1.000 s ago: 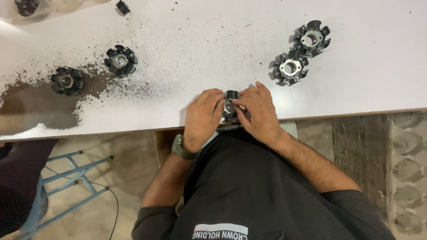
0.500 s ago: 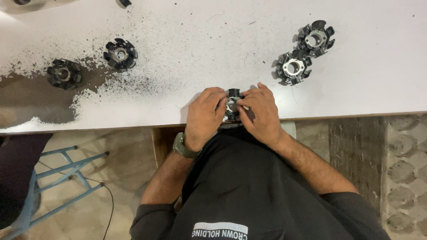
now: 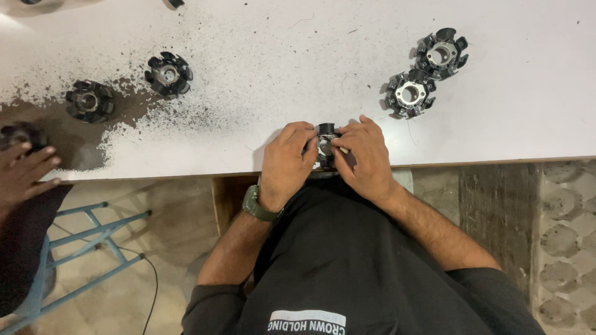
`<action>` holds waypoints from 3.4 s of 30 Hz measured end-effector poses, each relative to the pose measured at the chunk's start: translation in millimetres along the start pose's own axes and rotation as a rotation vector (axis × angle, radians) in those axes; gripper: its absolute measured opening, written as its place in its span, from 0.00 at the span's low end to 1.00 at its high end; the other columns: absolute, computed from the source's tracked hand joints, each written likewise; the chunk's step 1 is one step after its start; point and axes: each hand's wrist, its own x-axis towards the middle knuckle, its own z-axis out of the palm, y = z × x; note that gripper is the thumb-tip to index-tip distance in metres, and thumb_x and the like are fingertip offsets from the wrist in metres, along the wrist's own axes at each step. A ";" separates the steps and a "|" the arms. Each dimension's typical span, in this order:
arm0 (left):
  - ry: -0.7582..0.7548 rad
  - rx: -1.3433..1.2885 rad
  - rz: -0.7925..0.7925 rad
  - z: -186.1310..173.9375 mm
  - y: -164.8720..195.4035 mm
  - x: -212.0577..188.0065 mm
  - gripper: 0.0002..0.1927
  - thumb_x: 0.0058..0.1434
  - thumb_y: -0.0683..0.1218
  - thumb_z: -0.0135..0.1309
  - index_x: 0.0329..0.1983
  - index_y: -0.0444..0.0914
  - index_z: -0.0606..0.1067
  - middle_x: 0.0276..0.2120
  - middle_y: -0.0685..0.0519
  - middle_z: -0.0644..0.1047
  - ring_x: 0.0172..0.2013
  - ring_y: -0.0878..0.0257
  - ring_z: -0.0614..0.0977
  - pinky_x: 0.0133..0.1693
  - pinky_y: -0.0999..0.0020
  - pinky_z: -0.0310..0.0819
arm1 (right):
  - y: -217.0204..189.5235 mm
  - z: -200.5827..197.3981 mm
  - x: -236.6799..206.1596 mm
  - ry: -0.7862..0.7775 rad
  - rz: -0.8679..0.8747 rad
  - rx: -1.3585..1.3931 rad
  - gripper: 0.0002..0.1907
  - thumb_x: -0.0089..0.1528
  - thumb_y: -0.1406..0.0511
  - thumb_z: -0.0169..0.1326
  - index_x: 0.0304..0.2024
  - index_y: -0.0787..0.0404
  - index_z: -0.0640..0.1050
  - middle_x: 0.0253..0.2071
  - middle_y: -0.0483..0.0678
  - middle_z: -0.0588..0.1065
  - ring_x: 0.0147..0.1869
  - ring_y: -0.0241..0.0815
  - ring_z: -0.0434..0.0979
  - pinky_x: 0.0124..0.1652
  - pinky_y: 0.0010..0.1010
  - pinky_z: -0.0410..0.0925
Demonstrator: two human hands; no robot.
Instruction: The person sits at a white workbench and assembles black plastic impeller-like parts by fitting each part onto a metal hub, using a small stick tool to press components into place, then sets the finished assembly aside and picks up the next part.
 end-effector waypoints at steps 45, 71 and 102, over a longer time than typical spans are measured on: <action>0.033 0.056 0.050 13.5 -3.0 -13.7 0.06 0.60 0.36 0.55 0.39 0.32 0.73 0.49 0.45 0.78 0.40 0.47 0.82 0.40 0.56 0.78 | -3.5 9.7 -1.7 0.049 -0.123 -0.136 0.17 0.53 0.77 0.66 0.43 0.61 0.78 0.44 0.50 0.76 0.54 0.52 0.77 0.62 0.53 0.68; -0.468 0.412 -0.028 -57.7 -39.4 54.6 0.59 0.54 0.60 0.69 0.77 0.31 0.48 0.63 0.33 0.68 0.60 0.43 0.72 0.61 0.48 0.67 | 74.6 -65.2 9.4 0.147 0.100 -0.358 0.12 0.67 0.74 0.63 0.49 0.61 0.74 0.47 0.49 0.76 0.55 0.50 0.77 0.73 0.55 0.57; -0.140 0.160 0.328 -57.8 44.4 -7.4 0.19 0.59 0.45 0.64 0.51 0.36 0.74 0.64 0.40 0.67 0.61 0.45 0.73 0.58 0.49 0.69 | 7.9 -5.9 13.3 -0.006 0.046 -0.120 0.13 0.60 0.72 0.63 0.46 0.59 0.75 0.40 0.48 0.74 0.48 0.50 0.74 0.68 0.54 0.58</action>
